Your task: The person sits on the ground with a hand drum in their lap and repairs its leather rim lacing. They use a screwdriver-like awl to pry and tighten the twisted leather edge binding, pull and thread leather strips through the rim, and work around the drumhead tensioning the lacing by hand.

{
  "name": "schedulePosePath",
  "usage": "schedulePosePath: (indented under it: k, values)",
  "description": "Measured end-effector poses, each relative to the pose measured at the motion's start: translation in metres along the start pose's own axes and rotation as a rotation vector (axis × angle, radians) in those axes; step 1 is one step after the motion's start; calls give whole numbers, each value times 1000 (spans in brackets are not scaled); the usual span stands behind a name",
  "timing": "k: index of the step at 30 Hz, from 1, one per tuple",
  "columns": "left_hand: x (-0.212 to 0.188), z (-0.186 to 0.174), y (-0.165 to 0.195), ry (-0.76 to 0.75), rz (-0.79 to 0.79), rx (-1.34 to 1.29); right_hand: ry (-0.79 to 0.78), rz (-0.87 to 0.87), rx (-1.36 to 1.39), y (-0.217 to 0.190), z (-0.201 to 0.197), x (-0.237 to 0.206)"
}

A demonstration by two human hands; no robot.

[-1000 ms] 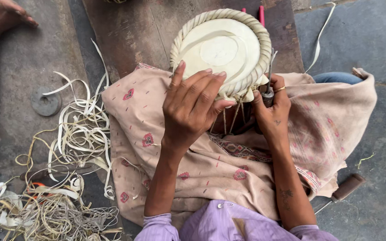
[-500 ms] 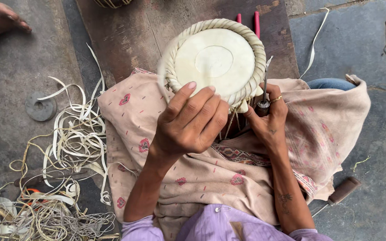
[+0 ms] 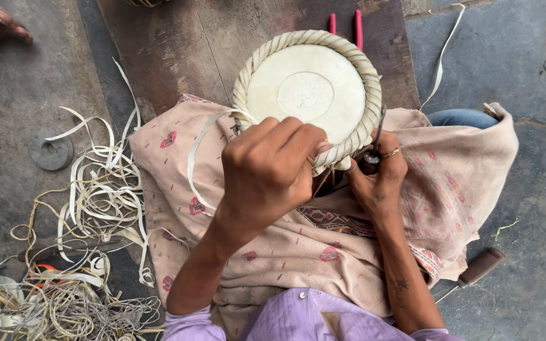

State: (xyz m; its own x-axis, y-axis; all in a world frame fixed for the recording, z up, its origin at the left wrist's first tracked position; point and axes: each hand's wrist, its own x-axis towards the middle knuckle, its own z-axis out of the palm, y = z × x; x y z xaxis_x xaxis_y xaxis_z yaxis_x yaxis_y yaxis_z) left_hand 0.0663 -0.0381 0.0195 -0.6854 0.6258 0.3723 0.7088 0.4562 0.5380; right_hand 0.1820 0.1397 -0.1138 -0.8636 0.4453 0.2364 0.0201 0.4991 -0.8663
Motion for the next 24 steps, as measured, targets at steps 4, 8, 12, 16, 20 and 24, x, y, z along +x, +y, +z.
schedulePosePath:
  k: [4, 8, 12, 16, 20, 24]
  values:
    - [-5, -3, -22, 98, 190, 130, -27, 195, 49, 1, 1, 2]
    - [-22, 19, -42, 215, 62, -16, -81, 205, 195, -1, 6, 1]
    - [-38, 55, -48, 401, 14, -106, -40, 107, 49, -2, 12, -2]
    - [-43, 65, -48, 445, 27, -121, 0, 216, -23, 6, 10, -6]
    - [-33, 59, -46, 407, 1, -209, -33, 161, -59, 14, -1, -18]
    - [-21, 52, -49, 324, -14, -203, -51, 447, 64, -3, -14, -27]
